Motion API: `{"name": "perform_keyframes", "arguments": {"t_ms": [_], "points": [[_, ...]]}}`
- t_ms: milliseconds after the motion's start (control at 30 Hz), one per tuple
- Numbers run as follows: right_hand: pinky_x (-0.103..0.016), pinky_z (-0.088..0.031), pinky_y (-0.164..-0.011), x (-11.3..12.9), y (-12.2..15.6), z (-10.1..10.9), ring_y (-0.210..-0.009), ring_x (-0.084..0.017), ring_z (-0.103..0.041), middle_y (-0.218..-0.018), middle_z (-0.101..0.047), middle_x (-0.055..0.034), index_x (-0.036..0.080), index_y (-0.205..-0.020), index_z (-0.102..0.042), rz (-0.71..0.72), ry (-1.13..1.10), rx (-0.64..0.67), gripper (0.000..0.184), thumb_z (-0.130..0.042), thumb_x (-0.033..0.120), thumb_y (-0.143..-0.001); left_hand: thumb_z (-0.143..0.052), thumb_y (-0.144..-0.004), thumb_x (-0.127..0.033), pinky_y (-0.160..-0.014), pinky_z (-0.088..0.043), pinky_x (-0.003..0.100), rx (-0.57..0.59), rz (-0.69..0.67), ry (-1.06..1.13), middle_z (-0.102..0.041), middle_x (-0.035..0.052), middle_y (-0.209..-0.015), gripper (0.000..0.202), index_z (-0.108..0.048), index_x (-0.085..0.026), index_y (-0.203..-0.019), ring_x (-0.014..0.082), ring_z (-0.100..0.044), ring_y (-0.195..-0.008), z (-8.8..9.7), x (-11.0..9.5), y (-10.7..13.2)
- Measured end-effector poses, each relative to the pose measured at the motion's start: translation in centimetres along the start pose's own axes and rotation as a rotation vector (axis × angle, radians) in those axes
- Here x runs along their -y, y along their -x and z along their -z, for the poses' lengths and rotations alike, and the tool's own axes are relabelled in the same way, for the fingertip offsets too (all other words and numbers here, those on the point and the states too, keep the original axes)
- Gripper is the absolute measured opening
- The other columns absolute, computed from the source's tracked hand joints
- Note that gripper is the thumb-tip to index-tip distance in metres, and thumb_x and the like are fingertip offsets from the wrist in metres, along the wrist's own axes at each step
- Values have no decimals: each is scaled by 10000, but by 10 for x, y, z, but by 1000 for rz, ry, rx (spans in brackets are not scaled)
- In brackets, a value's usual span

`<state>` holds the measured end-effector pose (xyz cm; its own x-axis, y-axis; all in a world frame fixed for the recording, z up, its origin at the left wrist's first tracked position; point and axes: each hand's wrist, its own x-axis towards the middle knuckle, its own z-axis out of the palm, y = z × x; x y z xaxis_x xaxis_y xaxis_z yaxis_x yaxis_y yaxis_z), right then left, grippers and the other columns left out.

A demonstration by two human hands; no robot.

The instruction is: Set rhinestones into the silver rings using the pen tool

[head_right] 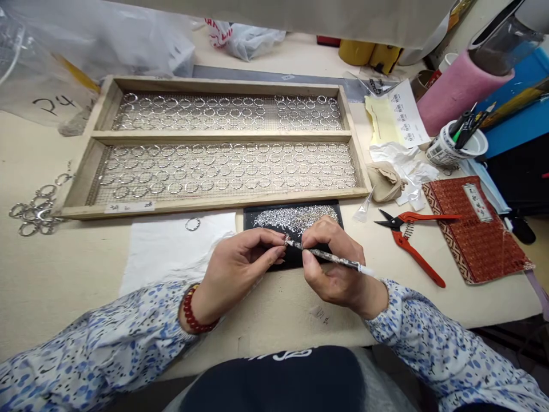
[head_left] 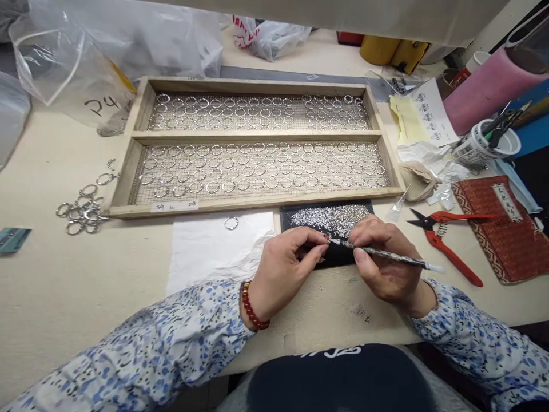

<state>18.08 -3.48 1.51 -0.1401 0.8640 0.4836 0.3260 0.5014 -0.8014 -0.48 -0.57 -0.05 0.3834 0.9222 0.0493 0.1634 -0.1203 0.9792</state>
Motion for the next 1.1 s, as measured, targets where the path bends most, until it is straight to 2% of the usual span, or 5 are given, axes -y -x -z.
{"name": "perform_keyframes", "arguments": {"t_ms": [367, 633, 1100], "points": [[-391, -489, -691, 0, -1, 1, -768, -184, -567, -801, -571, -25, 214, -934, -563, 4, 20, -1, 291, -561, 24, -714, -652, -814, -139, -663, -622, 289, 0, -9, 3, -734, 77, -899, 70, -701, -161, -858, 173, -701, -777, 0, 2, 0], [-383, -468, -681, 1, -1, 2, -756, -176, -556, -791, -560, -28, 187, -907, -566, 7, -2, -3, 278, -561, 3, -699, -661, -813, -140, -671, -631, 299, 1, 12, 27, -730, 81, -913, 66, -704, -148, -863, 172, -709, -768, -1, 2, 1], [-396, -486, -692, 0, 0, 1, -762, -180, -559, -797, -568, -28, 207, -920, -558, -4, 21, 8, 287, -565, 20, -702, -641, -817, -126, -660, -644, 286, -1, 31, 75, -723, 75, -912, 77, -691, -152, -868, 156, -712, -735, -1, 2, 1]]}}
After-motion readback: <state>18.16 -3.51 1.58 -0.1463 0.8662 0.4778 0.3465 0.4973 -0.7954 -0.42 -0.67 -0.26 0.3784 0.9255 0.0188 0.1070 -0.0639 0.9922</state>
